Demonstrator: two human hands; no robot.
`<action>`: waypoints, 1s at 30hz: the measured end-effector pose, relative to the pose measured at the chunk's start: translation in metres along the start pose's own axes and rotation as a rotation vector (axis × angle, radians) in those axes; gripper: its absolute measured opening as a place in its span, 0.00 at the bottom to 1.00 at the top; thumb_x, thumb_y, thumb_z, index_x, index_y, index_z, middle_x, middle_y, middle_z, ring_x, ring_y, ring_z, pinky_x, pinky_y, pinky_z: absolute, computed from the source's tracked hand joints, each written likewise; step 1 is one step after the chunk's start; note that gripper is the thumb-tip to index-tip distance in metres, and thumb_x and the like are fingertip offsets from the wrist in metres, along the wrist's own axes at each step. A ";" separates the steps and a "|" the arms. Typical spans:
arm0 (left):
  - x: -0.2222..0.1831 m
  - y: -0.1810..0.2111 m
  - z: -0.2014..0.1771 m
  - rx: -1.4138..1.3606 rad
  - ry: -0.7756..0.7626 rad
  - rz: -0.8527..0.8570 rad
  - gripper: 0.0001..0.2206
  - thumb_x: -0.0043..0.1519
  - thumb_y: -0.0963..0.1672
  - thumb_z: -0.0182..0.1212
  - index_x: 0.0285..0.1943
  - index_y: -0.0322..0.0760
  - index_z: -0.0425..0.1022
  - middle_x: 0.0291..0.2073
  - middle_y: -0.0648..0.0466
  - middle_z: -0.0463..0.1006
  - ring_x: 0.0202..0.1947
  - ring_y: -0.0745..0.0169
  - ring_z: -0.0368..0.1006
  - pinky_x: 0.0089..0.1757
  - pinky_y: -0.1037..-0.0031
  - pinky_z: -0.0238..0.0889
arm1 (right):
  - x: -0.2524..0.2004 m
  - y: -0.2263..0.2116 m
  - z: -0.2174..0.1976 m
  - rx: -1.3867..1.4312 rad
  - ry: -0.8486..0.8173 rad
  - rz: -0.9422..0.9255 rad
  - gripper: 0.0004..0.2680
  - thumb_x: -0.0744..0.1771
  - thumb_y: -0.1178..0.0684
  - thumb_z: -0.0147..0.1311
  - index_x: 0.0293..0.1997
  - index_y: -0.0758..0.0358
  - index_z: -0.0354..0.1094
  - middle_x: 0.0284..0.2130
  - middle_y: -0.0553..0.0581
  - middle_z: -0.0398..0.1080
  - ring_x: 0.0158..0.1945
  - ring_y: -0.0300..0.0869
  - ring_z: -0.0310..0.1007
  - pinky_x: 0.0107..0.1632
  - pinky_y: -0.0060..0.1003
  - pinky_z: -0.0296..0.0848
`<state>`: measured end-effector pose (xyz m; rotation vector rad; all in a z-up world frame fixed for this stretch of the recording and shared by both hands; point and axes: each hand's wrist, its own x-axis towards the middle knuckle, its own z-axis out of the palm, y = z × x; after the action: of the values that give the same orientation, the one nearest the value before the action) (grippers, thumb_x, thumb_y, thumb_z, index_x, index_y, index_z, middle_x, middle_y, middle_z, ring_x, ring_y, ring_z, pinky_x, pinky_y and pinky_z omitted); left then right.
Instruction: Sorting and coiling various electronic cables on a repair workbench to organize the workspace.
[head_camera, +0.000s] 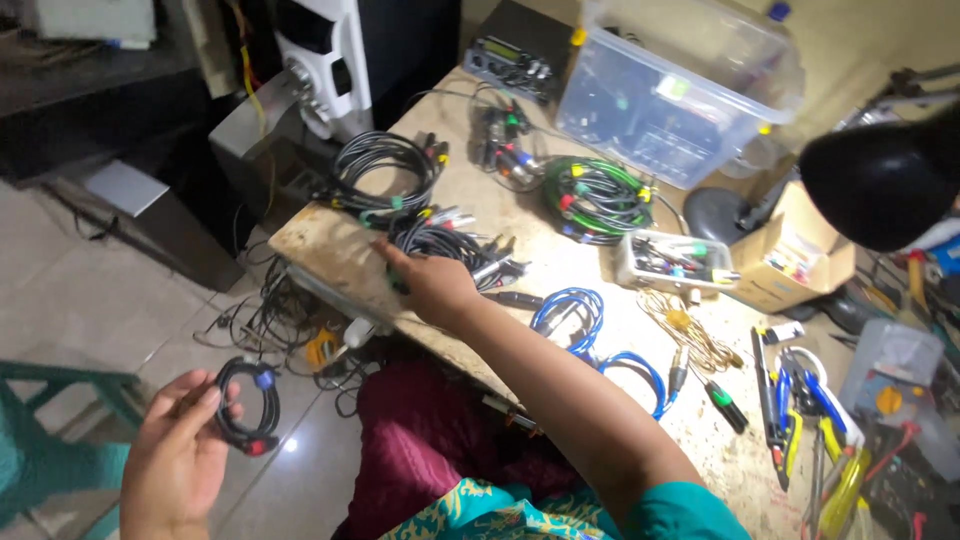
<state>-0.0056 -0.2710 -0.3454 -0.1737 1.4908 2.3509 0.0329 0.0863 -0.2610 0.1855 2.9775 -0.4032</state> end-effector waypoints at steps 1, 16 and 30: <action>-0.004 0.004 0.005 0.009 -0.017 0.001 0.11 0.66 0.37 0.56 0.55 0.43 0.73 0.47 0.53 0.78 0.48 0.58 0.78 0.47 0.77 0.70 | -0.005 0.007 -0.003 0.006 0.013 0.014 0.33 0.65 0.53 0.55 0.79 0.41 0.37 0.45 0.58 0.75 0.42 0.57 0.77 0.32 0.51 0.72; -0.078 0.039 0.115 0.066 -0.096 -0.019 0.09 0.67 0.38 0.54 0.53 0.44 0.71 0.46 0.56 0.74 0.49 0.57 0.72 0.36 0.73 0.56 | -0.211 0.033 0.003 0.225 0.640 -0.277 0.12 0.70 0.52 0.54 0.57 0.66 0.66 0.50 0.67 0.70 0.54 0.60 0.69 0.58 0.54 0.68; -0.126 -0.034 0.319 -0.198 -0.599 -0.306 0.10 0.57 0.47 0.69 0.34 0.46 0.69 0.24 0.59 0.66 0.21 0.76 0.60 0.19 0.88 0.47 | -0.355 0.084 0.025 0.704 0.655 0.270 0.13 0.67 0.48 0.56 0.55 0.62 0.72 0.52 0.58 0.77 0.58 0.47 0.75 0.62 0.40 0.69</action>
<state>0.1506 -0.0013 -0.1985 0.2233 0.8780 2.0443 0.3969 0.1229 -0.2541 0.9299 3.1566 -1.6002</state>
